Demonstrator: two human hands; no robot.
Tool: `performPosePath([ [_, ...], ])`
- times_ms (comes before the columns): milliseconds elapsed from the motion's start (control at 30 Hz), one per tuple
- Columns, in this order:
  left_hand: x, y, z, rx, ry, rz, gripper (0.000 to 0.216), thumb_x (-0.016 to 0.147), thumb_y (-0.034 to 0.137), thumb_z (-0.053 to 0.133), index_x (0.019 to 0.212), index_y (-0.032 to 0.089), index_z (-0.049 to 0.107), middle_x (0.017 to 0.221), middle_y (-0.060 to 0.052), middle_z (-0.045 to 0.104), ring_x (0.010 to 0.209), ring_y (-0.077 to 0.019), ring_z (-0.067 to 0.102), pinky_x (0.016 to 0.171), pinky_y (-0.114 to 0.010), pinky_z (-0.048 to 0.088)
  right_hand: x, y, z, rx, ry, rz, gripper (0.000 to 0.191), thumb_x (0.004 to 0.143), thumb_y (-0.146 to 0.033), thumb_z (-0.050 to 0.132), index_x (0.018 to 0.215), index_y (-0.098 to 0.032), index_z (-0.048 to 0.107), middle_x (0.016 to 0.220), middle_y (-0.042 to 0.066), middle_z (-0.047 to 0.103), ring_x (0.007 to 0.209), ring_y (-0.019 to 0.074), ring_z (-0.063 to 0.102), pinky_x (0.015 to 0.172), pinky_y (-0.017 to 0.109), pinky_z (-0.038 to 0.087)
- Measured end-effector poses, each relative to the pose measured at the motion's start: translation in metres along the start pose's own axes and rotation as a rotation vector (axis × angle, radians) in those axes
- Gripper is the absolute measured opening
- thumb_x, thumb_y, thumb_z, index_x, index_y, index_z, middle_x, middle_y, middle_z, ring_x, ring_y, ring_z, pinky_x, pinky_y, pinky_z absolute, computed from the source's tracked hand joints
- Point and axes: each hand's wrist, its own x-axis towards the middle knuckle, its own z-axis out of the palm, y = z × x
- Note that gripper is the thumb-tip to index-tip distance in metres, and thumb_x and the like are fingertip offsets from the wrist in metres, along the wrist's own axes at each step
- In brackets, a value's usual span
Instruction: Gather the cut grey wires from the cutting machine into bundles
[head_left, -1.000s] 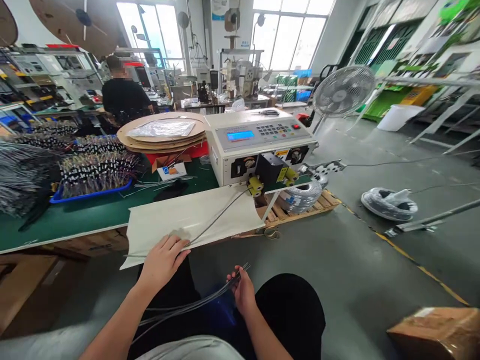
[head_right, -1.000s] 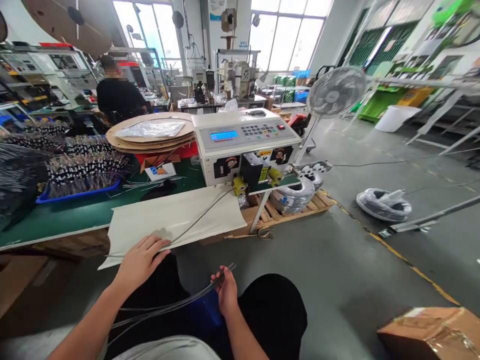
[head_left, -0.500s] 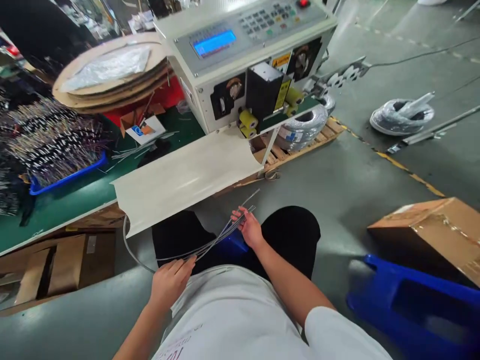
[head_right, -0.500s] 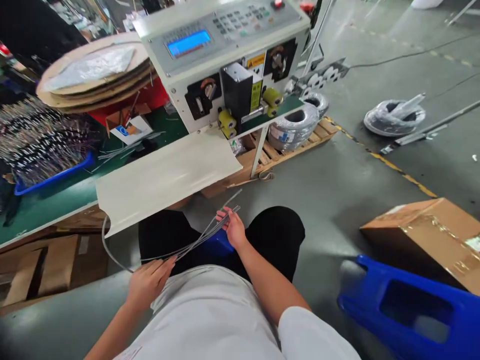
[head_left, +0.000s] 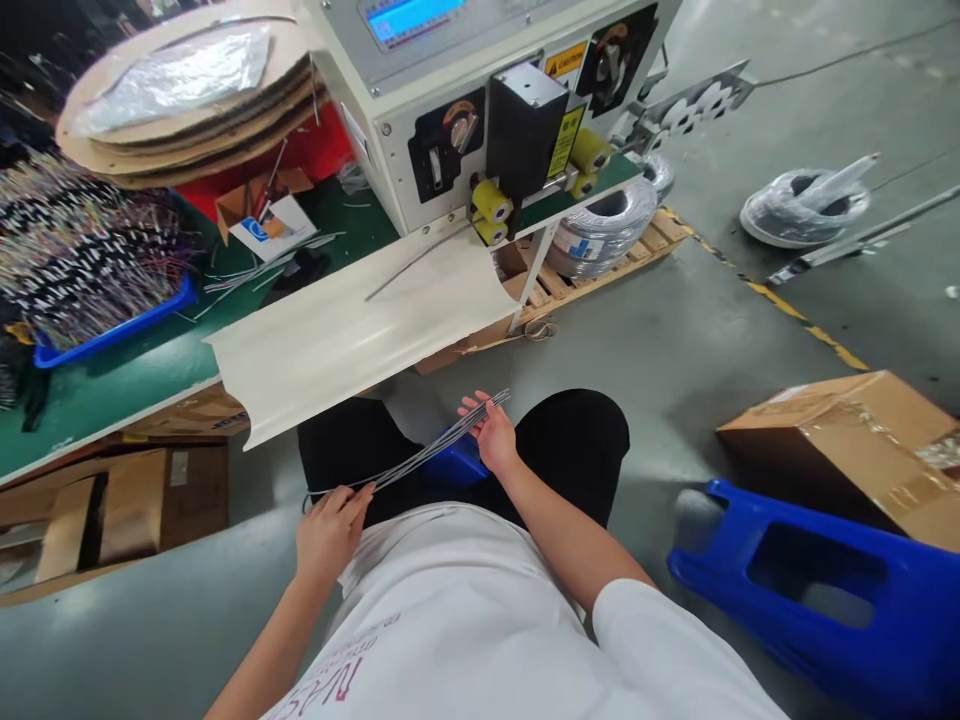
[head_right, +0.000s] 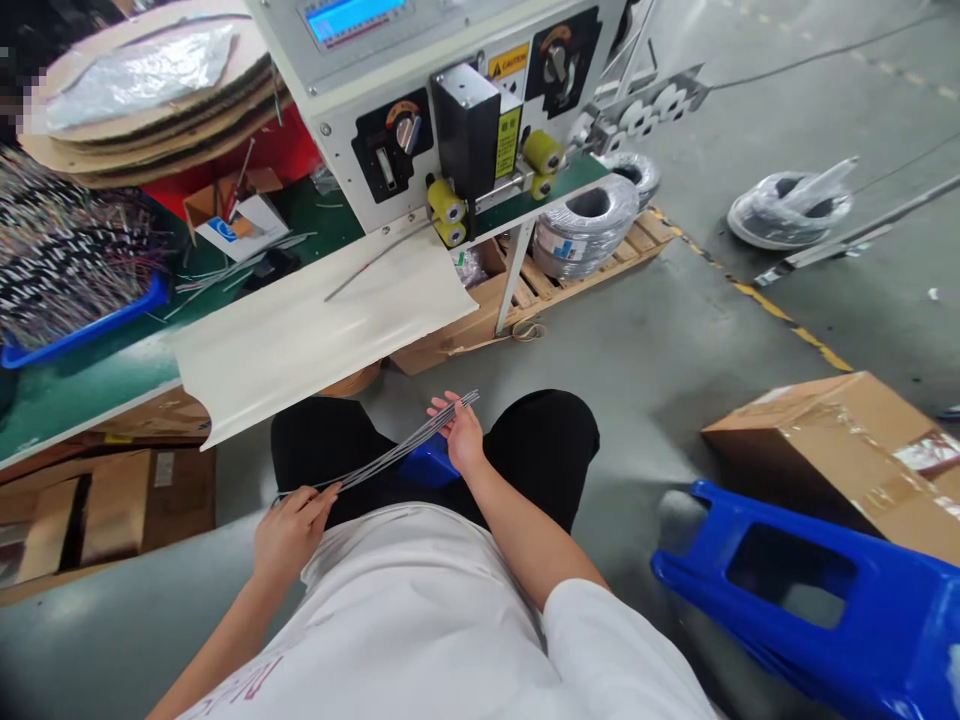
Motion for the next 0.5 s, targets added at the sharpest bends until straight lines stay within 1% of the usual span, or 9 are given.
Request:
performPosePath([
  [100,-0.002,-0.001,0.0,0.011,0.031,-0.037,0.033,0.097,0.032,0.049,0.123,0.034,0.069,0.092,-0.005,0.065,0.081,-0.0176,0.06,0.071,-0.03,0.045,0.002,0.004,-0.002,0.012,0.028,-0.014,0.037,0.085,-0.05,0.062,0.112,-0.024,0.064,0.101,0.004,0.077,0.088,0.0217,0.074,0.072,0.032,0.054],
  [167,0.001,0.003,0.001,0.015,0.052,-0.07,0.033,0.096,0.032,0.05,0.122,0.033,0.069,0.103,-0.008,0.064,0.09,-0.0214,0.059,0.079,-0.035,0.047,0.003,0.007,-0.003,0.029,0.05,-0.026,0.035,0.084,-0.05,0.064,0.107,-0.025,0.064,0.091,0.001,0.075,0.083,0.02,0.073,0.071,0.032,0.054],
  [233,0.012,0.014,0.006,-0.012,0.063,-0.092,0.037,0.095,0.032,0.05,0.128,0.032,0.065,0.116,-0.01,0.062,0.102,-0.0256,0.058,0.087,-0.04,0.048,0.004,0.01,-0.005,0.052,0.056,-0.021,0.031,0.082,-0.05,0.067,0.098,-0.025,0.063,0.079,-0.002,0.071,0.077,0.0187,0.072,0.071,0.032,0.054],
  [300,0.033,0.032,0.014,-0.085,0.032,-0.081,0.047,0.095,0.036,0.05,0.141,0.029,0.054,0.125,-0.012,0.061,0.111,-0.0279,0.057,0.093,-0.042,0.048,0.007,0.012,-0.006,0.057,0.037,-0.02,0.029,0.08,-0.05,0.07,0.092,-0.025,0.061,0.071,-0.004,0.067,0.075,0.0189,0.072,0.074,0.034,0.056],
  [333,0.048,0.043,0.018,-0.134,-0.017,-0.066,0.052,0.095,0.039,0.049,0.146,0.028,0.047,0.126,-0.012,0.061,0.112,-0.0277,0.058,0.093,-0.042,0.048,0.009,0.013,-0.006,0.042,0.022,-0.036,0.029,0.079,-0.05,0.071,0.09,-0.024,0.061,0.07,-0.003,0.066,0.075,0.0195,0.072,0.076,0.035,0.056],
  [367,0.065,0.054,0.021,-0.186,-0.094,-0.043,0.057,0.096,0.041,0.048,0.15,0.026,0.041,0.126,-0.013,0.062,0.111,-0.0271,0.06,0.092,-0.04,0.049,0.01,0.013,-0.006,0.02,0.008,-0.069,0.03,0.079,-0.051,0.071,0.089,-0.024,0.062,0.071,-0.002,0.067,0.077,0.0205,0.072,0.08,0.037,0.056],
  [400,0.081,0.065,0.023,-0.234,-0.187,-0.015,0.057,0.096,0.044,0.047,0.15,0.025,0.04,0.123,-0.012,0.065,0.108,-0.0264,0.063,0.089,-0.038,0.05,0.012,0.012,-0.005,-0.004,-0.006,-0.109,0.031,0.08,-0.051,0.071,0.09,-0.024,0.062,0.073,-0.001,0.069,0.08,0.0216,0.073,0.083,0.038,0.056],
  [467,0.108,0.085,0.025,-0.295,-0.351,0.047,0.049,0.098,0.045,0.041,0.141,0.023,0.05,0.11,-0.011,0.072,0.096,-0.0254,0.069,0.079,-0.035,0.051,0.012,0.011,-0.004,-0.034,-0.016,-0.181,0.032,0.08,-0.052,0.071,0.091,-0.023,0.064,0.078,0.002,0.071,0.085,0.0236,0.073,0.086,0.04,0.056],
  [500,0.116,0.093,0.027,-0.307,-0.397,0.076,0.044,0.1,0.045,0.036,0.132,0.022,0.055,0.102,-0.01,0.074,0.091,-0.0254,0.071,0.074,-0.034,0.051,0.011,0.01,-0.004,-0.028,-0.012,-0.2,0.033,0.08,-0.052,0.072,0.092,-0.022,0.064,0.079,0.003,0.072,0.086,0.0241,0.073,0.086,0.04,0.056],
])
